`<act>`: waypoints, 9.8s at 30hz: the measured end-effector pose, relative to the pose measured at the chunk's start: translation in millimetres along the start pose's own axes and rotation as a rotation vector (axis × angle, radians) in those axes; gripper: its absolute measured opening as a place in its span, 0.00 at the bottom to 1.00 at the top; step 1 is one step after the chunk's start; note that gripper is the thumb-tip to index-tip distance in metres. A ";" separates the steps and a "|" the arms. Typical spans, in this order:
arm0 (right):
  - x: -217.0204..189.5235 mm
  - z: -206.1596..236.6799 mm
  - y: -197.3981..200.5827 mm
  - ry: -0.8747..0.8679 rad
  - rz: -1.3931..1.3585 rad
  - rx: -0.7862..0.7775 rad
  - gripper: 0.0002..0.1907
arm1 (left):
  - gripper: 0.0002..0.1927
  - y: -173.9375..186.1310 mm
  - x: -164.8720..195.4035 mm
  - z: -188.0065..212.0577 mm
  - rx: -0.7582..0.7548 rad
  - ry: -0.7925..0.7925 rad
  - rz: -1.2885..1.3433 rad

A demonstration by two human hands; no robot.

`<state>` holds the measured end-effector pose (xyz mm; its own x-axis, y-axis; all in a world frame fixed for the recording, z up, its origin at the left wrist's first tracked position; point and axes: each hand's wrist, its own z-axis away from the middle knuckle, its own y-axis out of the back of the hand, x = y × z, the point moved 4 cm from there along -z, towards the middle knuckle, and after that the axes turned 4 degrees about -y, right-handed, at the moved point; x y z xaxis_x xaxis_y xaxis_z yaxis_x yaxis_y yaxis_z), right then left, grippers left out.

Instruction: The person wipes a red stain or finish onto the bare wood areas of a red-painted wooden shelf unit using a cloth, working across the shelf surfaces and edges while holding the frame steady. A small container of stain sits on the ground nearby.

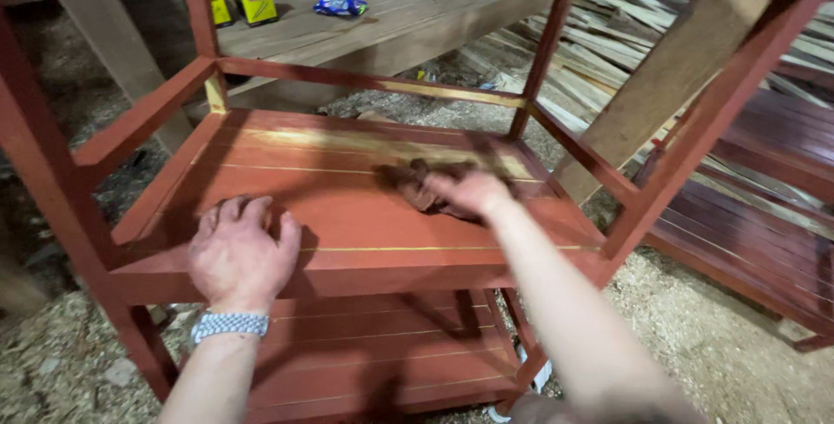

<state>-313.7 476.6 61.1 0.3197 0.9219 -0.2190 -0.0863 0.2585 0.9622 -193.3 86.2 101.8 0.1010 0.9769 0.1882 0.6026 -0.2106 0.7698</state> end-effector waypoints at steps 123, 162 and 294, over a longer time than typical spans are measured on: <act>127.3 114.9 57.3 -0.222 0.129 0.208 0.34 | 0.29 -24.8 -12.5 -4.6 0.047 0.078 0.034; -211.2 60.9 -42.7 0.399 0.448 0.169 0.25 | 0.27 -49.0 -170.6 44.9 0.382 0.502 0.595; 250.6 138.9 9.7 0.132 -1.500 0.367 0.41 | 0.11 -85.1 421.8 1.5 -0.464 0.520 2.268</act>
<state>-103.4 670.1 38.1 -0.1858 -0.0855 -0.9789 0.4608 0.8723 -0.1636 -200.7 516.3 114.7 -0.0844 -0.7793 0.6209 -0.2807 -0.5793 -0.7652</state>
